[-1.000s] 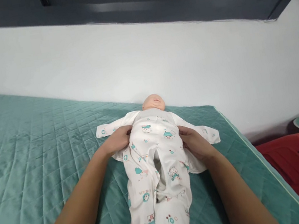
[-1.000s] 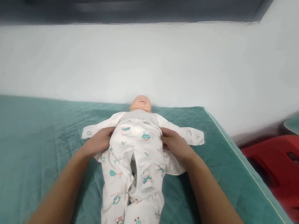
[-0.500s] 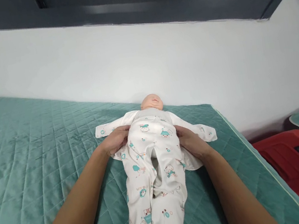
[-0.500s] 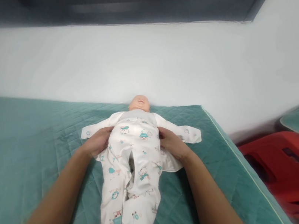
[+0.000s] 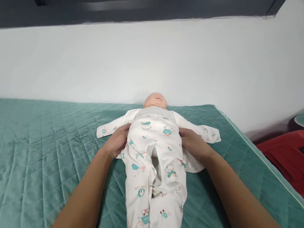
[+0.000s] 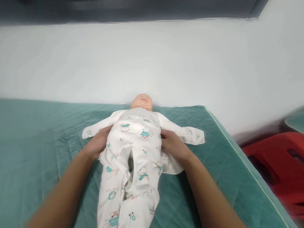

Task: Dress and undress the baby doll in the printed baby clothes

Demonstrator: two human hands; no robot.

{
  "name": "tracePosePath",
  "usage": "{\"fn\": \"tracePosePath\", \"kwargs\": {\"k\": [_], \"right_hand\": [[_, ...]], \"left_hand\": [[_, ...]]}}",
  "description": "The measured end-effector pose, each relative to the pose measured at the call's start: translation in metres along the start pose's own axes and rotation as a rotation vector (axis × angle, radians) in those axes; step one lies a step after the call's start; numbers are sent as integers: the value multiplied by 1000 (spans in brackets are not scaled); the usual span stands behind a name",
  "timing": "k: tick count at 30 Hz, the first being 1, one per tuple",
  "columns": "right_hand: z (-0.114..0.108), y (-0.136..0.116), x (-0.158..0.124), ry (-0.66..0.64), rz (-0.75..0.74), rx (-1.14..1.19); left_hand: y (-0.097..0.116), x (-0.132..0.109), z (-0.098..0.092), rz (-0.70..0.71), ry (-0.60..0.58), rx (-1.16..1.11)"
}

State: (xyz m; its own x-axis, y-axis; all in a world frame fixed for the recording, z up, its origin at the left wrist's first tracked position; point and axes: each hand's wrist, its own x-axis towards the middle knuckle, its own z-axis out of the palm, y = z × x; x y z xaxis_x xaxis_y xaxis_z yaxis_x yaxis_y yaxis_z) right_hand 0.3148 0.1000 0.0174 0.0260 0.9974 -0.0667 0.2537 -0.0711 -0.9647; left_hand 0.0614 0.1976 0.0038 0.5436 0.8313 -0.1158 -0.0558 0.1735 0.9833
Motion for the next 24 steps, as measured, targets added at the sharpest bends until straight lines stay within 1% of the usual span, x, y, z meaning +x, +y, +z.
{"fn": "tracePosePath", "kwargs": {"k": [3, 6, 8, 11, 13, 16, 18, 21, 24], "right_hand": [[3, 2, 2, 28, -49, 66], [7, 1, 3, 64, -90, 56], [8, -1, 2, 77, -134, 22], [8, -4, 1, 65, -194, -38], [8, -5, 1, 39, -181, -67], [8, -2, 1, 36, -96, -38], [10, -1, 2, 54, -68, 29], [14, -5, 0, 98, -74, 105], [17, -11, -3, 162, -75, 118]], "left_hand": [[-1, 1, -2, -2, -13, -60], [1, 0, 0, -25, -18, -137], [4, -2, 3, -35, 11, -133], [8, -5, 7, -35, 82, -44], [10, -7, 8, -33, 96, 6], [9, -9, 8, -18, 45, 36], [7, -9, 7, -5, 3, 37], [4, -8, 5, 5, -48, 25], [3, -8, 5, 47, -48, 44]]}}
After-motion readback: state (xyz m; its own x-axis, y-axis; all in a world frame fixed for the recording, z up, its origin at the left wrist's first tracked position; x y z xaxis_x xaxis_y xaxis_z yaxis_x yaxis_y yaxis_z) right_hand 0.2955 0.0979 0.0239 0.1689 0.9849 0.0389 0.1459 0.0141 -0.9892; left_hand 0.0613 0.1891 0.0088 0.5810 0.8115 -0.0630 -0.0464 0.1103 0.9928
